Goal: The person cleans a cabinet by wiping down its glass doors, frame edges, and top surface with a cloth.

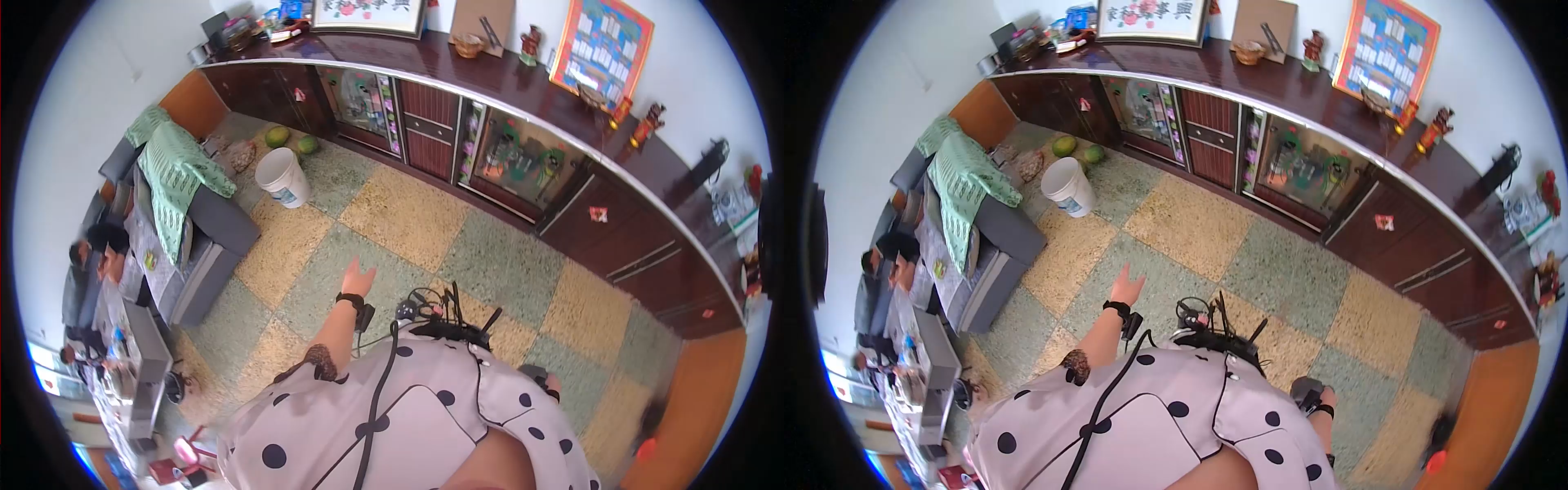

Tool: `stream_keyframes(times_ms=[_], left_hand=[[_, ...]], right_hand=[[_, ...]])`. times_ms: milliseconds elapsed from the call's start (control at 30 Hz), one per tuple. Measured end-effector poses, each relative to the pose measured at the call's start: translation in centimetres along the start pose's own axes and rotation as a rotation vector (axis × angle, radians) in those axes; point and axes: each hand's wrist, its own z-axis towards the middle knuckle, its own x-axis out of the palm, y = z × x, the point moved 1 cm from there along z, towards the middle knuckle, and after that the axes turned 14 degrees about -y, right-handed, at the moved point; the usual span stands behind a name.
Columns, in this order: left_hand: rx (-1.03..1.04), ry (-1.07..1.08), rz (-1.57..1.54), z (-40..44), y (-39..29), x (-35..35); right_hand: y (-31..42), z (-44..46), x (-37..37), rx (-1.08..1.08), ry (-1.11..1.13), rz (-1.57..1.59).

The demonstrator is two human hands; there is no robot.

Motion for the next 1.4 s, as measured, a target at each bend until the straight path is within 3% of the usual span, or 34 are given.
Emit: stream_keyframes(times_ms=[67,100,167,300,400,433,467,500,600,767,833,900,933,967,1000,1033,1067,1100,1167,1233,1300,1400], left_hand=[[0.053,-0.006,-0.080,-0.6,-5.4,-3.0],[0.198,-0.043,-0.121,-0.8,-7.3,-4.0],[0.404,-0.050,-0.151,-1.0,-10.7,-4.7],[0.789,-0.010,-0.254,-4.5,-19.5,-5.5],[0.968,0.001,-0.252,-8.3,-24.2,-6.5],[1.050,0.017,-0.259,-9.1,-25.2,-6.5],[1.052,0.010,-0.263,-9.7,-25.9,-6.5],[1.051,0.024,-0.318,-10.4,-26.3,-6.5],[1.007,0.096,-0.394,-11.0,-25.9,-5.9],[0.808,0.303,-0.421,-8.7,-20.0,-0.3],[0.797,0.265,-0.464,-9.1,-18.5,0.6],[0.785,0.242,-0.505,-9.2,-18.0,0.3],[0.685,0.319,-0.492,-9.6,-18.1,-0.8],[0.591,0.410,-0.479,-9.9,-18.2,-1.4],[0.564,0.450,-0.476,-9.7,-18.2,-1.6],[0.410,0.607,-0.516,-9.7,-18.9,-2.7],[0.482,0.595,-0.554,-9.7,-19.6,-3.4],[0.364,0.710,-0.727,-9.6,-20.1,-3.3],[0.205,0.697,-0.710,-10.0,-22.6,-5.5],[0.064,0.713,-0.979,-9.6,-23.6,-4.5],[0.069,0.836,-1.031,-10.3,-25.3,-4.2],[0.115,0.994,-1.159,-11.9,-28.0,-4.6]], right_hand=[[6.1,0.1,-3.6,-0.086,-0.066,0.179],[9.4,-0.9,-5.7,-0.084,-0.042,0.410],[15.6,-2.1,-6.6,-0.025,0.211,1.316],[26.1,-8.8,-13.4,-0.740,-0.055,0.929],[30.5,-14.9,-17.4,-0.947,-0.104,0.931],[31.6,-17.1,-19.0,-1.076,-0.129,0.782],[32.5,-18.8,-20.3,-1.201,-0.155,0.629],[33.0,-20.0,-21.1,-1.208,-0.163,0.632],[34.2,-22.9,-22.9,-1.502,-0.139,0.568],[34.6,-22.4,-20.6,-1.636,-0.119,0.543],[34.4,-22.2,-19.4,-1.670,-0.110,0.528],[33.8,-22.4,-18.6,-1.365,0.043,0.569],[33.5,-21.9,-18.2,-1.221,0.164,0.609],[33.3,-21.5,-17.7,-1.198,0.152,0.612],[33.1,-20.9,-17.2,-1.273,-0.072,0.644],[32.5,-20.0,-16.7,-1.315,-0.314,0.656],[32.2,-19.0,-15.6,-1.256,-0.334,0.693],[32.1,-18.4,-15.1,-1.179,-0.367,0.730],[32.0,-19.0,-15.9,-1.092,-0.241,0.830],[31.8,-20.8,-17.5,-1.144,-0.129,0.906],[31.1,-21.6,-18.0,-1.298,-0.078,0.909],[29.6,-23.2,-18.3,-1.217,0.057,1.033]])
